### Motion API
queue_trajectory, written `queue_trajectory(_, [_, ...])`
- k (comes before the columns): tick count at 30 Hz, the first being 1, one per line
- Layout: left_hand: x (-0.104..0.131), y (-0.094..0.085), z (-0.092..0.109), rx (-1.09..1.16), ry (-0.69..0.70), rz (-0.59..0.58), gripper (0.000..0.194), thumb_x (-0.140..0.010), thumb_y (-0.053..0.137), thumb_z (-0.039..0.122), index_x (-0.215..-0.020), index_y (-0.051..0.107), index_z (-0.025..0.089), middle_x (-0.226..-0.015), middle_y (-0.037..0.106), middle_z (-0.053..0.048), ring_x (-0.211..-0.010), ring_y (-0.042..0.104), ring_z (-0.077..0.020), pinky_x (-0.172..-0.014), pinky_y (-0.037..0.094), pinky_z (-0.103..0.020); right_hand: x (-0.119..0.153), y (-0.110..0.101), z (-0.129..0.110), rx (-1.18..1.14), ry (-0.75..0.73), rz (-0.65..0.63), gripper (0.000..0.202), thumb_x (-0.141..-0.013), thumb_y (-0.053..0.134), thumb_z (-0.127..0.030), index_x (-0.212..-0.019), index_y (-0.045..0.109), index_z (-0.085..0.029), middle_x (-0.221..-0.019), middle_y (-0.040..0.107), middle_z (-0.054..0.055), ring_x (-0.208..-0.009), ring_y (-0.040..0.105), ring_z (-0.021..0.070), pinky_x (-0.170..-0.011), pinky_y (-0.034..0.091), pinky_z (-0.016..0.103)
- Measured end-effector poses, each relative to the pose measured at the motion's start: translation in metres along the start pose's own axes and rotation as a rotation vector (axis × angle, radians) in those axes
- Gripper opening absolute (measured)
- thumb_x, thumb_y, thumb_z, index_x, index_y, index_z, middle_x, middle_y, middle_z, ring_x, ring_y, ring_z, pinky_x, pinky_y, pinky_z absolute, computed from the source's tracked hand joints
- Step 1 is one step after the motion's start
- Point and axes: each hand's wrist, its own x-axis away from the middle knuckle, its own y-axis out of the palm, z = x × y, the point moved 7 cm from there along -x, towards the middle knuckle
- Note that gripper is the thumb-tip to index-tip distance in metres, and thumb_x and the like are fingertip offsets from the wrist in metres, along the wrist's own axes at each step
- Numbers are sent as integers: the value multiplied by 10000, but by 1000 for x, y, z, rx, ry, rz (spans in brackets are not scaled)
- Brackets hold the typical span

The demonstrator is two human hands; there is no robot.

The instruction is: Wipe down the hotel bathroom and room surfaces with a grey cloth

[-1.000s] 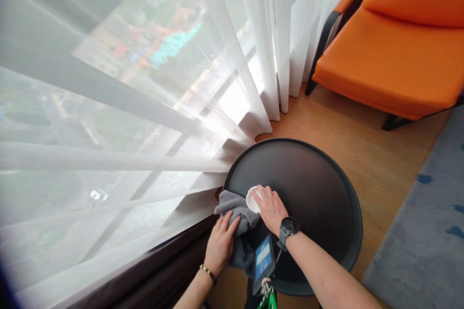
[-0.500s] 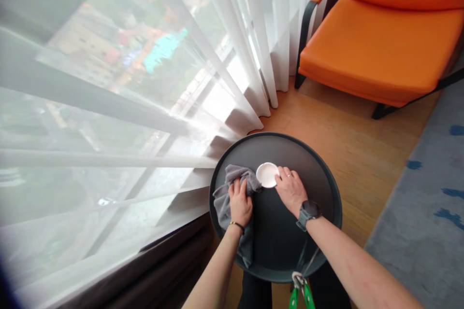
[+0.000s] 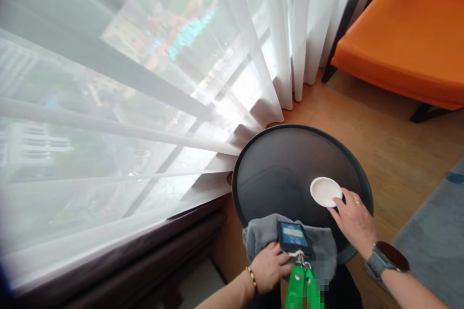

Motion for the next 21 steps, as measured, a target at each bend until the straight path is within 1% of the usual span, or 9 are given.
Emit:
queue_trajectory(2, [37, -16, -35, -93, -65, -24, 316, -905, 480, 287, -1210, 563, 303, -1428, 487, -36, -1235, 454, -274, -949, 430, -424, -14, 5, -27, -26, 3, -30, 263, -920, 502, -318, -902, 670, -117, -1121, 512, 189, -1006, 490, 317, -801, 527, 415])
queue_trajectory(5, [73, -72, -112, -153, -315, 42, 331, -877, 453, 142, -1139, 593, 287, -1420, 491, -38, -1227, 455, -268, -966, 418, -432, -40, 15, -68, -69, 5, -92, 182, -898, 558, -264, -911, 660, -114, -1138, 513, 193, -1036, 491, 328, -802, 528, 415])
queue_trajectory(8, [95, -140, -191, 106, -686, 404, 423, -767, 483, 30, -1080, 633, 272, -1401, 502, -33, -1250, 438, -267, -1068, 347, -459, -58, 19, -97, -133, -34, -112, 217, -905, 541, -229, -1055, 640, -107, -1201, 516, 191, -1090, 489, 327, -858, 515, 430])
queue_trajectory(10, [107, -162, -224, 312, -866, 650, 493, -696, 504, 13, -1123, 625, 227, -1390, 501, -62, -1279, 414, -280, -1125, 288, -468, -61, 14, -100, -188, -37, -69, 331, -929, 497, -243, -1223, 566, -108, -1282, 502, 180, -1156, 471, 318, -926, 490, 447])
queue_trajectory(11, [109, -164, -234, 390, -917, 727, 528, -674, 510, 18, -1159, 608, 202, -1371, 513, -78, -1284, 416, -281, -1139, 276, -461, -59, 9, -94, -216, -7, -27, 380, -941, 473, -262, -1284, 520, -105, -1314, 492, 177, -1189, 459, 313, -962, 471, 455])
queue_trajectory(13, [107, -152, -239, 514, -954, 774, 556, -658, 520, 50, -1200, 574, 164, -1284, 573, -94, -1237, 478, -268, -1122, 319, -433, -47, -7, -67, -248, 123, 86, 452, -959, 436, -319, -1347, 457, -89, -1355, 473, 187, -1240, 434, 321, -1016, 432, 483])
queue_trajectory(17, [96, -98, -227, 888, -992, 784, 453, -702, 526, 181, -1151, 576, 143, -990, 688, -62, -938, 650, -216, -888, 513, -357, 10, -26, 19, -173, 513, 260, 667, -946, 409, -472, -1432, 355, -18, -1453, 344, 261, -1342, 318, 416, -1097, 304, 575])
queue_trajectory(19, [90, -81, -222, 1050, -1008, 795, 455, -717, 523, 242, -1161, 566, 150, -918, 693, -47, -820, 664, -186, -770, 537, -320, 45, -11, 64, -202, 792, 214, 801, -907, 410, -569, -1417, 357, 46, -1397, 384, 332, -1305, 357, 467, -1049, 346, 594])
queue_trajectory(21, [86, -75, -220, 1166, -1021, 819, 483, -693, 555, 267, -1165, 565, 166, -879, 688, -31, -746, 652, -156, -713, 529, -292, 71, 25, 93, -374, 984, 44, 812, -885, 362, -629, -1312, 500, 48, -1163, 571, 351, -1112, 541, 473, -878, 476, 589])
